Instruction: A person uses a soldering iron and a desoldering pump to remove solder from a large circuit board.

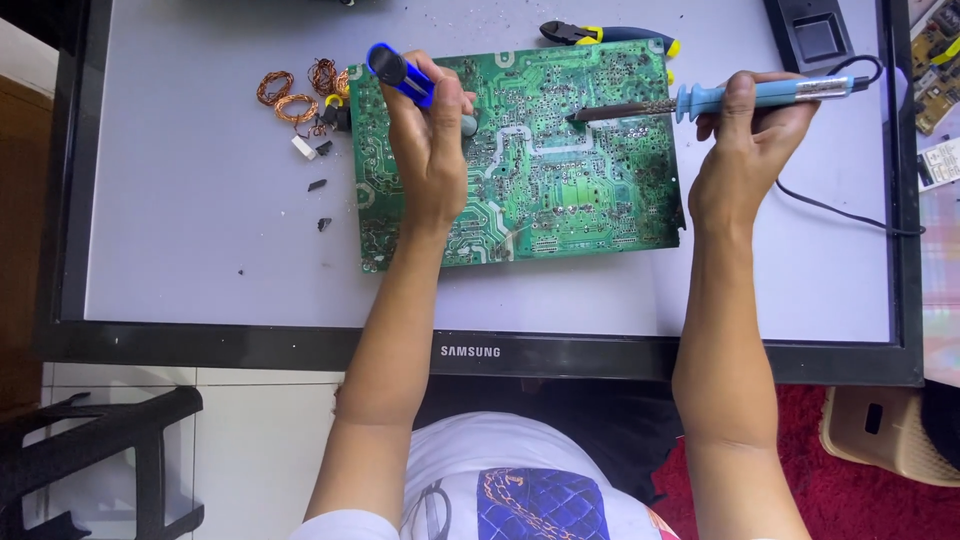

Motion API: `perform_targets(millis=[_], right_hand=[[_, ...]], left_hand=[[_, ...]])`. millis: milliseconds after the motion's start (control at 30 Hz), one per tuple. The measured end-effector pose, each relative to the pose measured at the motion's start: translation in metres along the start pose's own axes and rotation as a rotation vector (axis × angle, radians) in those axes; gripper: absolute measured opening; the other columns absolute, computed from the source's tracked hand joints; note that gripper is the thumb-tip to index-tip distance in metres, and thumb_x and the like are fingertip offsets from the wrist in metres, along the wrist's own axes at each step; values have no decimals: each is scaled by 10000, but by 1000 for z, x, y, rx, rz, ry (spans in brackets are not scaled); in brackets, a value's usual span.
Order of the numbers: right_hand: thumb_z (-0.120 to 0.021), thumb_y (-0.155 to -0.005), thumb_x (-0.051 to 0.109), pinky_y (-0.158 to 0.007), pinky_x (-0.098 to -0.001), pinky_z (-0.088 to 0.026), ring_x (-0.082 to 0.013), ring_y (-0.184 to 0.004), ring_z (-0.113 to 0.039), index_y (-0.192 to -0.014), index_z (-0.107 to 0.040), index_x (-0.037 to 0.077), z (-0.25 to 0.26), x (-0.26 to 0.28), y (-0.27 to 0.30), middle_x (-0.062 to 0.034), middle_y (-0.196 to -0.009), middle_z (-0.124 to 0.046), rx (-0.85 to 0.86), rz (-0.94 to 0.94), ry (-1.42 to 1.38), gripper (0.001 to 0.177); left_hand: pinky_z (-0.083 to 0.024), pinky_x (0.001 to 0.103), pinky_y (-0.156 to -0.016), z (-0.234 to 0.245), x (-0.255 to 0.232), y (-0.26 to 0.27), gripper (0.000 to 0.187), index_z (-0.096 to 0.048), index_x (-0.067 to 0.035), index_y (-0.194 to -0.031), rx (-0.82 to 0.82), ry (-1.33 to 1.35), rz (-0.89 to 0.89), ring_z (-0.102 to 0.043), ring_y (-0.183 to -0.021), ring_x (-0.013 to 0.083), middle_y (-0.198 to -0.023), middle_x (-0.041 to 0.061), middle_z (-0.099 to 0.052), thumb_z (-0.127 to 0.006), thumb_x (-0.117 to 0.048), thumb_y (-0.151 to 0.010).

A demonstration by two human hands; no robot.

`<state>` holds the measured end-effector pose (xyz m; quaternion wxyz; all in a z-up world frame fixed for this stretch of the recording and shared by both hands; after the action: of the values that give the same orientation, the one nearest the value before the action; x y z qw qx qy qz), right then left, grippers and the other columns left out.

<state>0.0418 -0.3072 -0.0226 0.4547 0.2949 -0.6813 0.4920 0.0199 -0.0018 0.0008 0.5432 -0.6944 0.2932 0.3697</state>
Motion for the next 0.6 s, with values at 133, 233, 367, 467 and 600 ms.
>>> perform_targets(millis=[133,233,367,467,600], right_hand=[[-635,-1146,274,-692,-327,-469,-179,-757,-526,-1162,-450,98,5,4,-1,-91,-985,-565,-19,-18,10,256],[-630,-1160,233,-680,-330,-482,-197,-764,-528,-1169,-441,101,2,8,1,-104,-994,-543,-31,48,-11,231],[-602,-1162,214,-697,-329,-503,-192,-768,-532,-1178,-436,94,-7,19,5,-104,-1014,-544,-24,47,44,206],[-593,-1164,199,-682,-330,-504,-199,-751,-534,-1167,-431,85,-9,20,5,-112,-1020,-544,-18,71,66,198],[-608,-1167,212,-691,-333,-501,-187,-783,-532,-1174,-447,89,-9,19,6,-103,-1029,-557,-9,87,59,202]], left_hand=[[-548,369,-841,7,1,-3,437,-543,-197,-1079,-12,214,34,-548,-798,146,-875,-13,-545,-525,-633,-1070],[-489,324,-641,8,-6,-5,600,-543,-173,-905,17,406,87,-507,-645,148,-754,-8,-518,-473,-762,-1001],[-430,299,-495,7,-15,-4,652,-524,-124,-754,-6,461,203,-422,-516,144,-630,9,-429,-448,-734,-970],[-392,304,-488,8,-17,-4,638,-507,-119,-719,12,463,239,-398,-507,148,-611,14,-420,-452,-702,-971],[-400,318,-507,9,-20,-8,591,-502,-116,-699,33,456,267,-398,-518,153,-602,18,-418,-443,-632,-981]])
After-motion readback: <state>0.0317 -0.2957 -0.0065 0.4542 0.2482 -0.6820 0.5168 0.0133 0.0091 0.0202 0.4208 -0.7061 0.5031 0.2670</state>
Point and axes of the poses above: each hand's wrist, its own y-axis away from the middle knuckle, its own z-axis out of the back of the hand, x = y × z, the point moved 4 cm from there along -y, towards the middle knuckle
